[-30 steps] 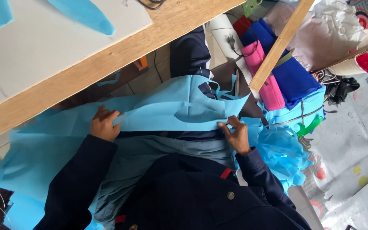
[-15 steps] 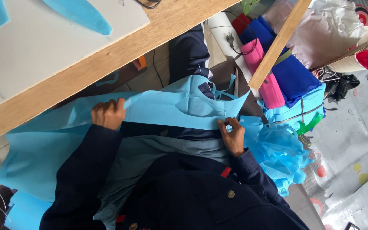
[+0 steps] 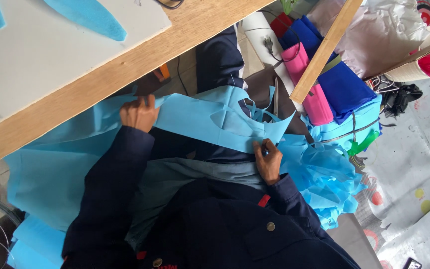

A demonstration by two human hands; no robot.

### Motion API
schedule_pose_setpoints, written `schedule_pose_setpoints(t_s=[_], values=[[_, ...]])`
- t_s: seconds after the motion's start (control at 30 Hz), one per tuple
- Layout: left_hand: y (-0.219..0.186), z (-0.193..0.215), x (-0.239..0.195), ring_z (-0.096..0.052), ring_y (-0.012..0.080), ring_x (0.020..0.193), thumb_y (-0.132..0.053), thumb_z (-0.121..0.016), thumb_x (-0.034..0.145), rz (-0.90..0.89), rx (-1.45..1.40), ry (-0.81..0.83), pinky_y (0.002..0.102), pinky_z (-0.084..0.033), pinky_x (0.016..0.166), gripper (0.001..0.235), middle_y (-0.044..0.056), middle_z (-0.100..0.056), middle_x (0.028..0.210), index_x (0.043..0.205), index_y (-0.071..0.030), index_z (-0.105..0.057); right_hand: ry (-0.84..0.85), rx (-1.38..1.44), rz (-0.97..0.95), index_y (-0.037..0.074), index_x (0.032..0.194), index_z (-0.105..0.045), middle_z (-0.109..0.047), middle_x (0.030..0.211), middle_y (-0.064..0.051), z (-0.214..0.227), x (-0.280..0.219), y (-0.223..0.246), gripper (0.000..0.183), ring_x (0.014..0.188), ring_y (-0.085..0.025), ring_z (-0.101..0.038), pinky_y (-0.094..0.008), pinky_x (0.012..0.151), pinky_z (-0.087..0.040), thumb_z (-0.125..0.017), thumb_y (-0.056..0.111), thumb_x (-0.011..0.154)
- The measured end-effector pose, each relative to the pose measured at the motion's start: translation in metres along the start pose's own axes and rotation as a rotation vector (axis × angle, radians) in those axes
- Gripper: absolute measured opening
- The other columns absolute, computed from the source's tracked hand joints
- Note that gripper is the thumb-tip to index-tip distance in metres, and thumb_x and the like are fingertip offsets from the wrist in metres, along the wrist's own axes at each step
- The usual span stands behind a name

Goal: Cutting out specific patterns from blue fabric using a pair of scissors

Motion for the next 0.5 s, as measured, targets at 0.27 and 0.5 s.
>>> schedule_pose_setpoints(t_s=[0.27,0.5], values=[[-0.072,0.054,0.007,-0.051,0.0377,0.101,-0.023,-0.072,0.065,0.295,-0.214,0.086,0.051,-0.037,0.082,0.040,0.014,-0.055,0.108,0.099,-0.006,-0.059,-0.007,-0.039,-0.010,0.007,0.067,-0.049,-0.049,0.052,-0.015,-0.002,0.001,0.012,0.025,0.057,-0.039,-0.055,-0.037,0.050,-0.043,-0.063,0.021,0.082],[-0.142,0.073,-0.053,-0.060,0.0133,0.055,-0.033,-0.060,0.083,1.433,-1.686,0.790,0.023,-0.043,0.049,0.028,0.009,-0.064,0.062,0.074,-0.007,-0.061,0.010,-0.041,-0.048,0.009,0.068,-0.050,-0.052,0.055,-0.015,-0.002,-0.001,0.014,0.023,0.059,-0.036,-0.058,-0.037,0.051,-0.044,-0.062,0.022,0.082]])
Point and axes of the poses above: each hand's wrist, its own x-axis towards the middle knuckle, its own z-axis out of the back of the hand, y = z × x, the point moved 3 cm from there along x, towards the middle knuckle
